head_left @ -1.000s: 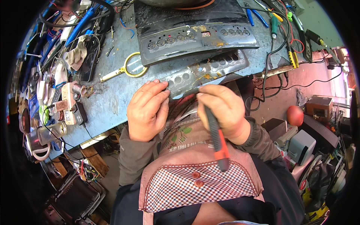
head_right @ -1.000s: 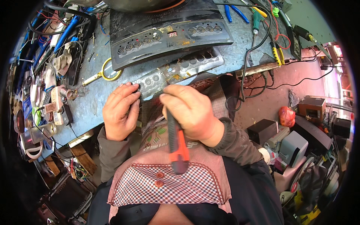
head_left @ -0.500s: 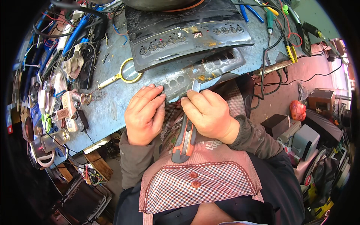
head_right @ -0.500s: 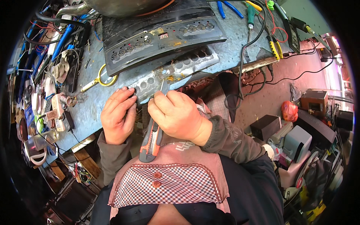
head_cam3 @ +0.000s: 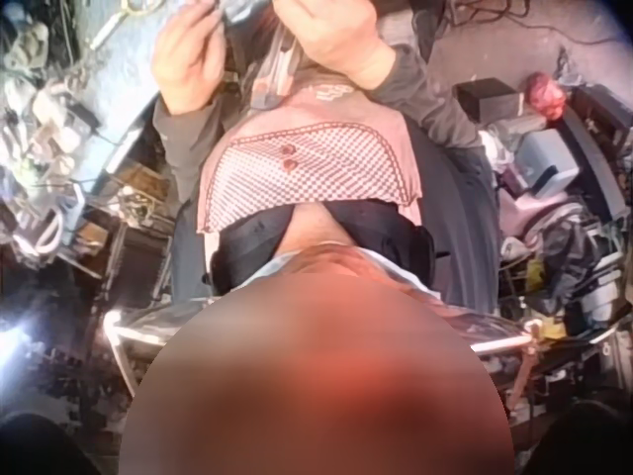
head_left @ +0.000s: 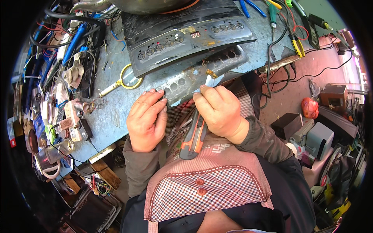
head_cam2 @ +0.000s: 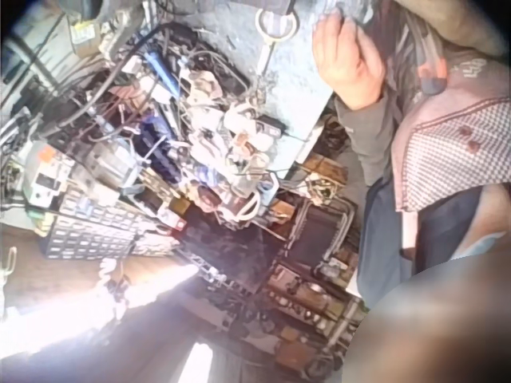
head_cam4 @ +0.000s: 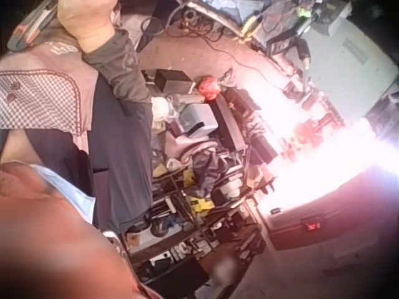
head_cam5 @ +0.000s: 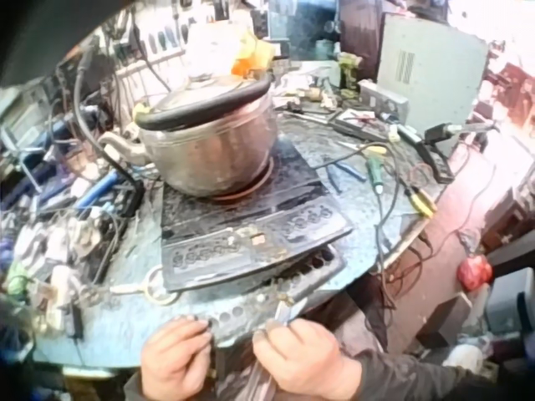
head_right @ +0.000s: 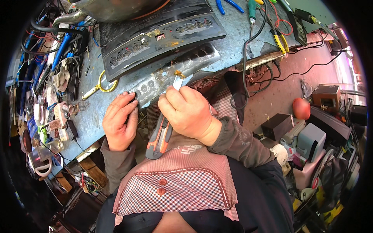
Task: The person uses a utility knife to pry and scrape a control panel on a small appliance, then wipes the surface with a cloth. The person handles the panel and a cloth, and uses a utility knife throughout.
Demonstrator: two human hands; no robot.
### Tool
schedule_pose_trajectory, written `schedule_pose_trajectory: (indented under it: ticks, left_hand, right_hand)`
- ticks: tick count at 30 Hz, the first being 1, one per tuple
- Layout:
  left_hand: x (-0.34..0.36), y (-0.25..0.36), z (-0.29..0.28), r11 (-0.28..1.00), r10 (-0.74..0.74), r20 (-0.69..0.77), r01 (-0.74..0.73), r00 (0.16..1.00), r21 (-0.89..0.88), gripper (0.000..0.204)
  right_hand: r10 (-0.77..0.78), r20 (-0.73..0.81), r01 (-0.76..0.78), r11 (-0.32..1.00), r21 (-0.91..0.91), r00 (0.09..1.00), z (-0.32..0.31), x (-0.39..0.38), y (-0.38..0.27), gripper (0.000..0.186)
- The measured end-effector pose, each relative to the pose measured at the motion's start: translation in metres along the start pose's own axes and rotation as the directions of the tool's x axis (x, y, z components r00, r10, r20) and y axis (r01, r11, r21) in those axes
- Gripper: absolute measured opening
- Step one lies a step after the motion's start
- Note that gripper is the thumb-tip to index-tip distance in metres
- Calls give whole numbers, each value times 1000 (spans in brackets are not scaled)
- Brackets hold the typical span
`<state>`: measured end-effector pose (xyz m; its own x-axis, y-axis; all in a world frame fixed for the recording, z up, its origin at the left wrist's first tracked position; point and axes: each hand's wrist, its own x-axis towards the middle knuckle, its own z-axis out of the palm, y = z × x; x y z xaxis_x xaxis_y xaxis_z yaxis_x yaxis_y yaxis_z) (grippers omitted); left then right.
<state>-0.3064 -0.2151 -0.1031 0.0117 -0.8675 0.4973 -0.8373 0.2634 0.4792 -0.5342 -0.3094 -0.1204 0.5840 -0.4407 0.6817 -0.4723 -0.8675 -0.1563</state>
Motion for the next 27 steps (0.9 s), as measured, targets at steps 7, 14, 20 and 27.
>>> schedule_pose_trajectory:
  ticks: [7,14,20,27]
  left_hand:
    - [0,1,-1,1000,-10,8,10,1000,1,19]
    - [1,3,-4,1000,-18,31,18,999,-6,19]
    - [0,5,-4,999,-39,36,39,999,-5,20]
    - [1,7,-4,995,-73,22,74,997,-62,20]
  right_hand:
    - [26,-92,-24,999,29,995,-11,-6,16,32]
    - [69,-250,6,958,288,966,-28,-13,34,37]
    - [419,-217,-216,767,605,882,-42,-5,29,28]
    - [775,125,-351,131,927,620,-39,-12,32,24]
